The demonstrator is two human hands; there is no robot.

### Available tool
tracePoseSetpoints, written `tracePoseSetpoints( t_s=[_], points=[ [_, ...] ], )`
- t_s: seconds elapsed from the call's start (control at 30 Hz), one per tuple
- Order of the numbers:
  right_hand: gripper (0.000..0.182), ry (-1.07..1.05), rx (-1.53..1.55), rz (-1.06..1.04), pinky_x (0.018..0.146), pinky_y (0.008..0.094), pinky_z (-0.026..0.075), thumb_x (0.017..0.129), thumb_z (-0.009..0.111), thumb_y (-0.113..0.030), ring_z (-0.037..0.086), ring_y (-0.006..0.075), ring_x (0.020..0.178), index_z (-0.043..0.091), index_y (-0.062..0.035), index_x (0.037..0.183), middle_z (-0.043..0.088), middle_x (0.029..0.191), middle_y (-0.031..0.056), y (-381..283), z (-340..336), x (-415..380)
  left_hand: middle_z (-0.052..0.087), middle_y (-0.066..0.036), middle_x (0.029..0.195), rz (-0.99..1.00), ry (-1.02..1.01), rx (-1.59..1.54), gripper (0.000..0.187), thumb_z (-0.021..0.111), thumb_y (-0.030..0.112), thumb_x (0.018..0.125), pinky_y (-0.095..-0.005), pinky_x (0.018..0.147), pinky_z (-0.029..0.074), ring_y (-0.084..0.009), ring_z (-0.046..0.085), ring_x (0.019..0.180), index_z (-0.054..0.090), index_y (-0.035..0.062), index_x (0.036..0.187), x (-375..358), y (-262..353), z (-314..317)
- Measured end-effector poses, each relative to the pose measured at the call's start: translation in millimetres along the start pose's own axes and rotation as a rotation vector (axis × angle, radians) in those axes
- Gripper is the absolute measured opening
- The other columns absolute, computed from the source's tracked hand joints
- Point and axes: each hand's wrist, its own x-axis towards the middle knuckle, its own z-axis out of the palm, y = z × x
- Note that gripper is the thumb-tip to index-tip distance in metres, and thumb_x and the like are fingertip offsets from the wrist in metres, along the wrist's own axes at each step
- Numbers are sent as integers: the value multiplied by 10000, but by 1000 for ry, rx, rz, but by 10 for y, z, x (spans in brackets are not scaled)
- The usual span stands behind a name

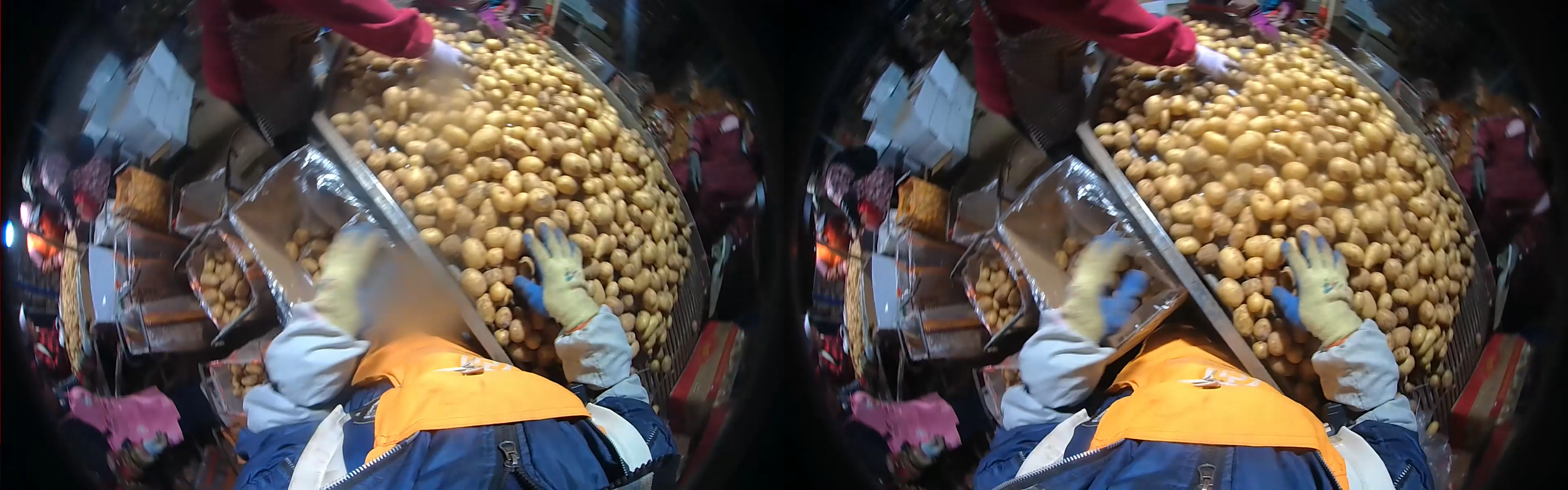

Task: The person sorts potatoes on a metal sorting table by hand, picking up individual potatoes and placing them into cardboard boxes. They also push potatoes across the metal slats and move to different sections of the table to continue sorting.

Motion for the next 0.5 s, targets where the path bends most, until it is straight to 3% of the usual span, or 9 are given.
tracePoseSetpoints(
  t_s=[0.03, 0.07, 0.17, 0.23, 0.27, 0.33, 0.4, 0.47, 0.5],
  points=[
    [800, -25, -52, -12, 1162, 593, 300, 821, 785, -357, 357, 457, 1450, 472, -89, 1506, 407, 1568, 218, -42, -13, -8, 569, -262, 1376, 129, -188, 186, 584, 746, 356, 889, -535, 1063, 451, -470, 543, 1269, 582, 113, 1393, 284, 272, 147],
    [800, -57, -42, -2, 1168, 604, 291, 818, 782, -374, 353, 505, 1435, 473, -110, 1507, 433, 1548, 213, -67, 16, 23, 527, -305, 1432, 51, -437, 107, 583, 730, 346, 900, -597, 1145, 338, -544, 450, 1342, 566, 128, 1415, 580, 655, 162],
    [824, -34, -28, -39, 1182, 627, 265, 808, 786, -392, 349, 530, 1429, 455, -157, 1525, 453, 1539, 178, -83, 97, 184, 391, -266, 1579, 159, -602, 249, 676, 693, 481, 895, -651, 1182, 263, -574, 327, 1442, 515, 214, 1490, 862, 761, 766],
    [803, -62, -57, -48, 1175, 644, 265, 822, 778, -364, 356, 530, 1423, 447, -196, 1535, 462, 1535, 153, -84, 36, 375, 290, -246, 1647, 194, -704, 377, 741, 723, 552, 852, -674, 1202, 211, -588, 218, 1491, 507, 276, 1505, 1226, 1012, 600],
    [763, -48, -62, -34, 1175, 652, 255, 850, 749, -327, 380, 526, 1403, 442, -210, 1540, 485, 1508, 153, -88, 45, 459, 263, -244, 1660, 166, -806, 315, 749, 736, 571, 834, -663, 1213, 203, -608, 196, 1488, 528, 283, 1493, 1435, 1006, 499],
    [733, -11, 13, -70, 1172, 648, 255, 869, 720, -301, 423, 507, 1373, 441, -216, 1541, 537, 1451, 160, -3, 153, 637, 258, -271, 1651, 36, -812, 164, 713, 721, 590, 847, -641, 1218, 230, -624, 212, 1474, 557, 279, 1468, 1541, 372, 934],
    [678, -51, 56, -126, 1121, 615, 319, 875, 703, -270, 523, 456, 1270, 470, -241, 1511, 654, 1257, 154, 135, 389, 954, 254, -315, 1634, 68, -707, 278, 674, 706, 576, 869, -583, 1214, 298, -609, 261, 1464, 569, 272, 1456, 1633, -68, 1213],
    [668, -48, 176, -127, 1061, 588, 362, 867, 706, -270, 558, 433, 1205, 483, -239, 1496, 667, 1195, 155, 48, 410, 1178, 308, -347, 1588, -38, -668, 32, 541, 718, 489, 898, -531, 1161, 399, -550, 409, 1402, 627, 249, 1374, 1779, -313, 1411],
    [675, -84, 85, -115, 1017, 558, 386, 861, 713, -285, 573, 418, 1168, 485, -239, 1495, 654, 1206, 166, -33, 369, 1238, 318, -346, 1581, -29, -601, 71, 508, 717, 465, 900, -537, 1153, 403, -547, 427, 1386, 640, 229, 1344, 1881, -363, 1437]
  ],
)
